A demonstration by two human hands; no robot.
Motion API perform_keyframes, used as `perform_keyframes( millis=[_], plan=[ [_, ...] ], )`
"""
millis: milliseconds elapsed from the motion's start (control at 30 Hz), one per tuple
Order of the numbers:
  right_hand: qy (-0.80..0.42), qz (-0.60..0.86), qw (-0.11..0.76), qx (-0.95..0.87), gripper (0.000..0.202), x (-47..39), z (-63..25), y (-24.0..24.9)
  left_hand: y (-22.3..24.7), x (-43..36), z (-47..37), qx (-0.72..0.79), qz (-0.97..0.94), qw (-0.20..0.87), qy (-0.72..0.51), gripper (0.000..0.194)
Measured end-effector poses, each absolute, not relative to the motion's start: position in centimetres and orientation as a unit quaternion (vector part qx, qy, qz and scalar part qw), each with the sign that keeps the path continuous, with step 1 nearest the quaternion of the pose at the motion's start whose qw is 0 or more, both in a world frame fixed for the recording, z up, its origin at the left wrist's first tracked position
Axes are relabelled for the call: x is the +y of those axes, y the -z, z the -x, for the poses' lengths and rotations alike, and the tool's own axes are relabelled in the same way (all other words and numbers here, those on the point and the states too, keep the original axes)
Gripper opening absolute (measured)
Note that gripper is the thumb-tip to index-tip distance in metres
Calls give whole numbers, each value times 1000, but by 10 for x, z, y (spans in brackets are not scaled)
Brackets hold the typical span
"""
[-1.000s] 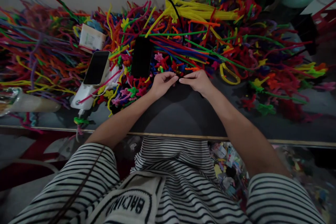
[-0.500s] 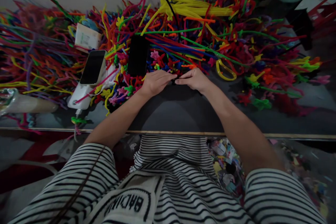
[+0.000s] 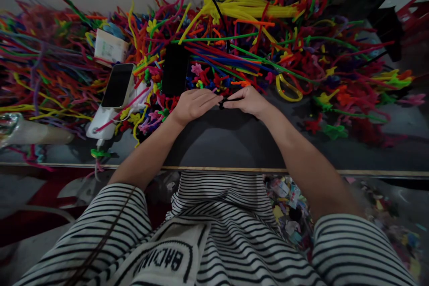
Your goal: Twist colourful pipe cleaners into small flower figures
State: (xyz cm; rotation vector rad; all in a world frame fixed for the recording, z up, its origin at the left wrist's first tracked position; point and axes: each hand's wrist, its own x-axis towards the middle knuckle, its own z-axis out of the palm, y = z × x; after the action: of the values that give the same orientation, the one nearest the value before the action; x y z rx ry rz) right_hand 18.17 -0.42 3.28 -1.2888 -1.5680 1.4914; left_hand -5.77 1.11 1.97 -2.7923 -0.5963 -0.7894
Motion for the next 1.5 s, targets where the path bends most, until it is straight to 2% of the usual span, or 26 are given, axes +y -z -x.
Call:
perform_keyframes(
  millis=[233, 500, 700, 900, 967, 1033, 1100, 1333, 1500],
  plan=[
    [-508, 472, 345, -632, 33, -6, -176, -33, -19, 13, 53, -184, 932, 140, 280, 30],
    [-425, 488, 332, -687, 32, -4, -177, -21, -10, 12, 43, -218, 919, 131, 302, 29],
    [-328, 485, 362, -725, 17, -5, -173, -16, -9, 6, 28, -364, 854, -61, 367, 28],
    [-151, 503, 357, -772, 17, -13, -165, -19, -19, 2, 17, -487, 692, -361, 392, 26],
    [-138, 507, 352, -775, 17, -13, -165, -19, -18, 5, 17, -488, 656, -432, 380, 28],
    [-157, 518, 356, -762, 17, -11, -167, -19, -16, 7, 20, -475, 659, -448, 373, 33],
    [-203, 529, 363, -740, 17, -8, -170, -19, -13, 9, 24, -447, 708, -390, 383, 34],
    [-444, 495, 356, -656, 10, 5, -179, -24, -10, 16, 43, -273, 897, 17, 346, 28],
    [-498, 484, 347, -630, 7, 5, -177, -26, -16, 18, 48, -213, 907, 155, 327, 24]
  ],
)
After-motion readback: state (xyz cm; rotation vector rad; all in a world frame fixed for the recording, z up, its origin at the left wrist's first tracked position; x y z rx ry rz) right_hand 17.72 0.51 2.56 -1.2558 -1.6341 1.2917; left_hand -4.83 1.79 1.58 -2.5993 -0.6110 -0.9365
